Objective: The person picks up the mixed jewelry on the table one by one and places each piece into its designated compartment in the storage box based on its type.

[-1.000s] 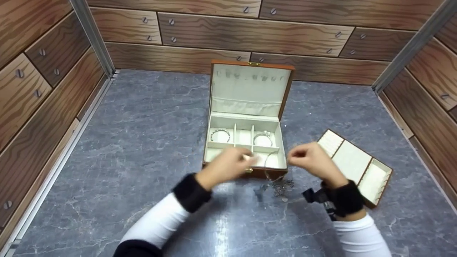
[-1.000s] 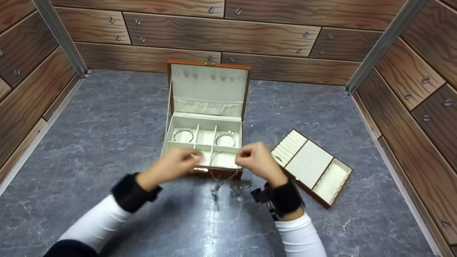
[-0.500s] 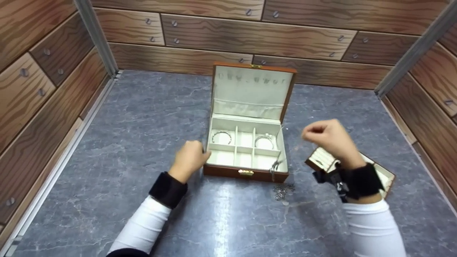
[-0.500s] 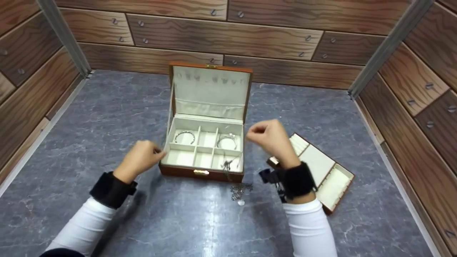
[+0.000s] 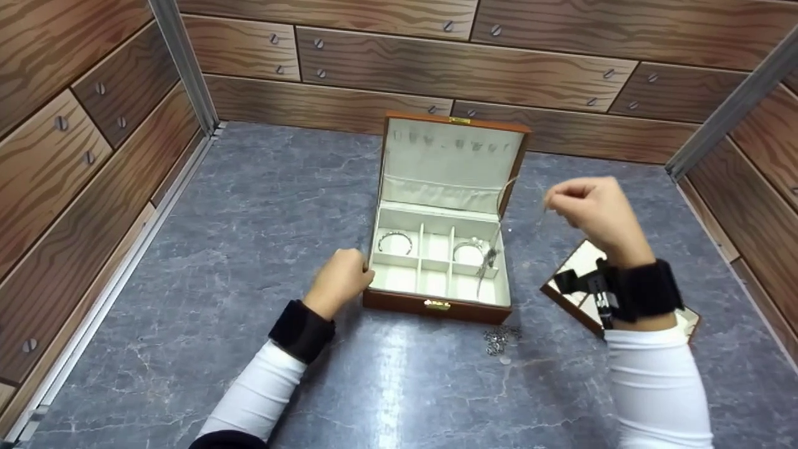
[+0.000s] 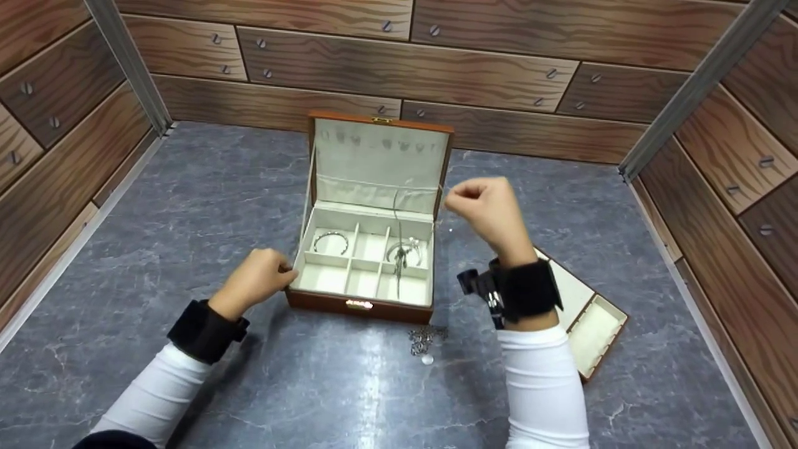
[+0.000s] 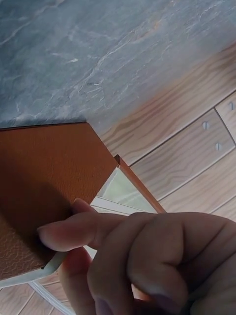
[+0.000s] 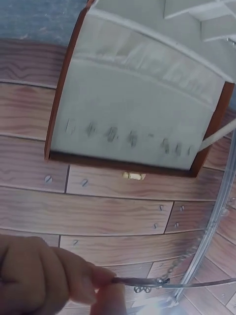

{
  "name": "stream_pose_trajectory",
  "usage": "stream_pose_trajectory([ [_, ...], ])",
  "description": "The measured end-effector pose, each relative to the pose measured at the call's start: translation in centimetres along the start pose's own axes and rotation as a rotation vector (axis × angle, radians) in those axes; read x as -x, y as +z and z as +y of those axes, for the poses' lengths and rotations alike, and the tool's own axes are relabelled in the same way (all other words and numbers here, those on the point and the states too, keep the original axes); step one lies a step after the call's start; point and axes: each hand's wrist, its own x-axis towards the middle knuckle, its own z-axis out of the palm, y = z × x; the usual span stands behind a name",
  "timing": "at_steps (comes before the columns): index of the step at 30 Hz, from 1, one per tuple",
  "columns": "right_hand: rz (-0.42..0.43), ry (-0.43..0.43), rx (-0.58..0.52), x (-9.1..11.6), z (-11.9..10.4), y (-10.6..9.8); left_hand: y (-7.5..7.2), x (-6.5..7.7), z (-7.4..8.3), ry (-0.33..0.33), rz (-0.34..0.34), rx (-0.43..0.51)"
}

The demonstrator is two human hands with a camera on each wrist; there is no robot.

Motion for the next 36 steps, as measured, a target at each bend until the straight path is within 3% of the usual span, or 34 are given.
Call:
stream_pose_trajectory([
  [6,0.019,-0.009,0.027,-0.3,0.2,0.1,-0.2,0.0,-0.2,-0.016,-0.013,0.012],
  [17,-0.215,0.147,0.201,-0.6,7.6,5.1,-0.1,0.2,-0.3,-0.045,-0.015,0.051],
  [21,-0.251,0.102,0.267,-0.7,9.3,6.7,0.1,0.2,-0.3,-0.034,-0.021,0.053],
  [25,-0.234,0.037,0.384,-0.8,9.8,7.9,0.2,0.2,-0.3,-0.031,-0.024,0.048],
  [30,-0.229,0.062,0.619,-0.3,9.5,9.3,0.2,0.2,-0.3,-0.046,-0.030,0.046],
  [36,-0.147,-0.073,0.872,0.4,9.6,10.8,0.2,0.2,-0.3,-0.024,-0.017,0.046],
])
